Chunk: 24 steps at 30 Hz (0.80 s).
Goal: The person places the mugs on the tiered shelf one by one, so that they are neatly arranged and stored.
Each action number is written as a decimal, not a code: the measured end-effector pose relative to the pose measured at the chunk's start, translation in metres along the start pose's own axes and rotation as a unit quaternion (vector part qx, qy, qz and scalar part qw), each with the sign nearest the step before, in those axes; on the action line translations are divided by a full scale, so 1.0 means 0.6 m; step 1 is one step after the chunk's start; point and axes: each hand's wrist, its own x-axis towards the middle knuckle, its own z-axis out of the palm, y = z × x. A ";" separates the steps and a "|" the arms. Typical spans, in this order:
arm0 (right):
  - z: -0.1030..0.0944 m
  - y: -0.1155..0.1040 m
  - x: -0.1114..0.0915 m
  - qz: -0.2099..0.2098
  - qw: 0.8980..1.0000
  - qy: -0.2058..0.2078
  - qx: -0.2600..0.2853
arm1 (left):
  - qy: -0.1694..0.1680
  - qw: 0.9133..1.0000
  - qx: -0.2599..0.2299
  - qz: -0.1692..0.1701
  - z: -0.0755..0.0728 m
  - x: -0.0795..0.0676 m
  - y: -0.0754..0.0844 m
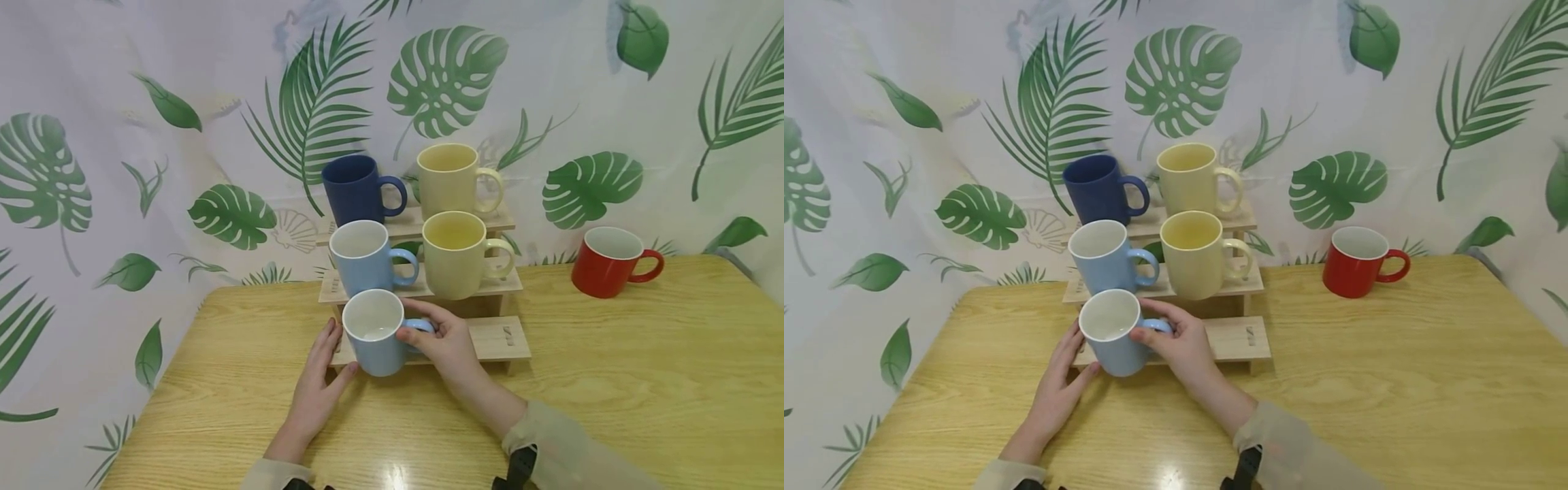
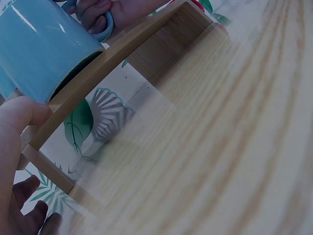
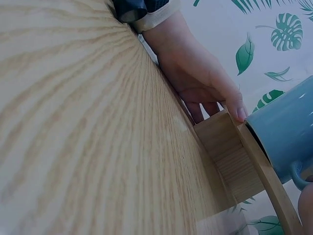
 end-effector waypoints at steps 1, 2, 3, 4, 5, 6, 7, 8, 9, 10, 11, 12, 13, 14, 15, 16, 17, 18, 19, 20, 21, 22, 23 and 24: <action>-0.001 0.000 0.001 0.003 1.000 -0.002 -0.001 | 0.000 1.000 0.004 0.001 0.000 0.000 0.000; -0.001 -0.001 0.002 0.005 1.000 -0.004 -0.004 | 0.001 1.000 0.007 0.002 0.001 0.001 -0.006; -0.002 -0.001 0.003 0.009 1.000 -0.006 -0.007 | 0.002 1.000 0.007 0.001 0.002 0.001 -0.012; -0.002 -0.001 0.004 0.011 1.000 -0.009 -0.008 | 0.002 1.000 0.009 -0.001 0.001 0.000 -0.002; -0.003 -0.001 0.006 0.013 1.000 -0.011 -0.011 | 0.002 1.000 0.008 -0.003 -0.001 -0.001 0.008; -0.004 -0.001 0.007 0.014 1.000 -0.013 -0.012 | 0.001 1.000 0.008 -0.008 -0.002 -0.002 0.017; -0.004 -0.001 0.008 0.015 1.000 -0.016 -0.014 | 0.000 1.000 0.007 -0.012 -0.004 -0.002 0.027; -0.005 -0.001 0.009 0.015 1.000 -0.018 -0.018 | -0.001 1.000 0.003 -0.014 -0.005 -0.003 0.035; -0.006 0.000 0.009 0.014 0.999 -0.020 -0.021 | -0.002 1.000 0.001 -0.017 -0.007 -0.003 0.041; -0.006 0.000 0.010 0.014 0.999 -0.022 -0.025 | -0.004 1.000 0.001 -0.017 -0.008 -0.003 0.045; -0.007 -0.001 0.010 0.014 0.999 -0.024 -0.028 | -0.004 1.000 0.000 -0.018 -0.008 -0.003 0.045; -0.006 -0.002 0.010 0.015 0.999 -0.025 -0.030 | -0.005 1.000 -0.001 -0.020 -0.007 -0.002 0.040; -0.006 -0.003 0.010 0.016 0.999 -0.026 -0.032 | -0.004 1.000 0.000 -0.019 -0.005 -0.001 0.033; -0.006 -0.003 0.009 0.018 0.999 -0.026 -0.033 | -0.003 1.000 0.001 -0.017 -0.004 -0.001 0.025; -0.006 -0.004 0.009 0.020 0.999 -0.025 -0.035 | -0.003 1.000 0.001 -0.015 -0.002 0.000 0.016; -0.006 -0.005 0.008 0.022 0.999 -0.024 -0.036 | -0.002 1.000 0.002 -0.013 0.000 0.000 0.008; -0.005 -0.006 0.007 0.024 0.999 -0.023 -0.036 | -0.002 1.000 0.004 -0.012 0.001 0.001 -0.001; -0.004 -0.006 0.007 0.027 0.999 -0.022 -0.033 | -0.001 1.000 0.005 -0.012 0.003 0.002 -0.010; -0.003 -0.006 0.006 0.030 0.999 -0.021 -0.030 | -0.001 1.000 0.007 -0.009 0.003 0.002 -0.014; -0.003 -0.005 0.006 0.031 0.999 -0.020 -0.028 | -0.001 1.000 0.007 -0.007 0.003 0.002 -0.017; -0.002 -0.004 0.005 0.031 0.999 -0.019 -0.024 | -0.002 1.000 0.007 -0.005 0.003 0.002 -0.019; -0.001 -0.004 0.005 0.033 0.999 -0.019 -0.019 | -0.002 1.000 0.007 -0.003 0.002 0.002 -0.020; 0.000 -0.003 0.005 0.033 0.999 -0.019 -0.012 | -0.002 1.000 0.007 -0.002 0.002 0.002 -0.021; 0.001 -0.002 0.005 0.033 0.999 -0.018 -0.008 | -0.002 1.000 0.006 0.000 0.001 0.002 -0.021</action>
